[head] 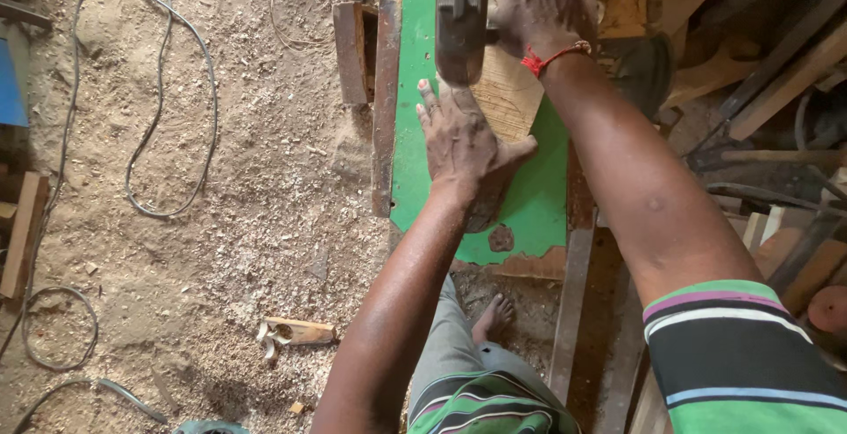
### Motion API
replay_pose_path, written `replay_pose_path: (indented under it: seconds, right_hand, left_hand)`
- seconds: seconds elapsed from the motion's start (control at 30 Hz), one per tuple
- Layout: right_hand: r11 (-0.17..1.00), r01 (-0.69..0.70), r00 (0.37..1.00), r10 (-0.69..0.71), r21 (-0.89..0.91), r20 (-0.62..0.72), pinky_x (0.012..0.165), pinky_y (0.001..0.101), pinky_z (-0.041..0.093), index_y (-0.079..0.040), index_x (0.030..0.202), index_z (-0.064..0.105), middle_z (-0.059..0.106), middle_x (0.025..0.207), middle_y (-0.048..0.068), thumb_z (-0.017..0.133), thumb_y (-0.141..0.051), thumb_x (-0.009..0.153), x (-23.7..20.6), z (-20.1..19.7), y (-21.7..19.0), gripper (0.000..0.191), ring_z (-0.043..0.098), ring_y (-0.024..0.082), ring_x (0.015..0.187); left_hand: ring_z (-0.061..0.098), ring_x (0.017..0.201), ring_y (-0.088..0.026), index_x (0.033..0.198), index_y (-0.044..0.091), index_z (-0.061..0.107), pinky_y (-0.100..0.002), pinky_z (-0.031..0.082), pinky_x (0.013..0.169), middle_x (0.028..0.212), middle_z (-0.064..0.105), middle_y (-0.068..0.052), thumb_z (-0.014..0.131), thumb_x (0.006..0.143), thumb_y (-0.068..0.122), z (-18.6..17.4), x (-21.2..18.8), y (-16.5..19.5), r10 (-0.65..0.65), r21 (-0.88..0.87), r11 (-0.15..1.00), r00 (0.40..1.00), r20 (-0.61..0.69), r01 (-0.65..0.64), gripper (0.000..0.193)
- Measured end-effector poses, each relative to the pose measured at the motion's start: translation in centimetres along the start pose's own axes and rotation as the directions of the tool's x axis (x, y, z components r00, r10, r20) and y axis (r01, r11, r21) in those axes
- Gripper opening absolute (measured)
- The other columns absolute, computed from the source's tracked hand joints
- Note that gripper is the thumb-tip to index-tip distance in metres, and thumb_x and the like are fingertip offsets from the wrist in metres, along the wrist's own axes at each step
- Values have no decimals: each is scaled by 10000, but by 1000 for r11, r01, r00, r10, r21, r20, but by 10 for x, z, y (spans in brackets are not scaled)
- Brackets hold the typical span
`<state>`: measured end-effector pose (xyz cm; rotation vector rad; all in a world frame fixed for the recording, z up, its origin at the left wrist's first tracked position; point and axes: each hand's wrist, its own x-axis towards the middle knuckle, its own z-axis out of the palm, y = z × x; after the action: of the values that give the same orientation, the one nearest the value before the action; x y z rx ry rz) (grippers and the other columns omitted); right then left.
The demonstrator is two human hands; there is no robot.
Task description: The person uses a bandsaw to cut a curved shape from a rectangular wooden plank. They guide the wood with both hands along a pre-drawn line, then lift the finished piece from the table.
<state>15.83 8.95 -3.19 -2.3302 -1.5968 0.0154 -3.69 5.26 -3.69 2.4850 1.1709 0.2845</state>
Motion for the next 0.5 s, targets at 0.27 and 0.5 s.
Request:
replay_pose_path:
  seconds: [0.27, 0.5]
  right_hand:
    - [1000, -17, 999, 18, -25, 44, 875, 569, 484, -106, 1316, 583, 702, 1166, 207, 723, -601, 879, 0, -1, -1, 675, 627, 412, 1144]
    - [1000, -2, 1000, 2, 13, -23, 825, 581, 473, -123, 1249, 608, 720, 1085, 202, 732, -637, 864, 3, 2, 0, 654, 642, 426, 1063]
  left_hand:
    - [233, 1453, -598, 1514, -70, 99, -643, 264, 1180, 1503, 327, -357, 844, 504, 816, 0, 2, -2, 4, 45, 999, 999, 52, -6, 1536]
    - [250, 1451, -592, 1464, -76, 197, -645, 286, 1169, 1511, 337, -330, 852, 512, 791, -1, 1, -2, 20, 22, 1000, 1000, -13, -19, 1445]
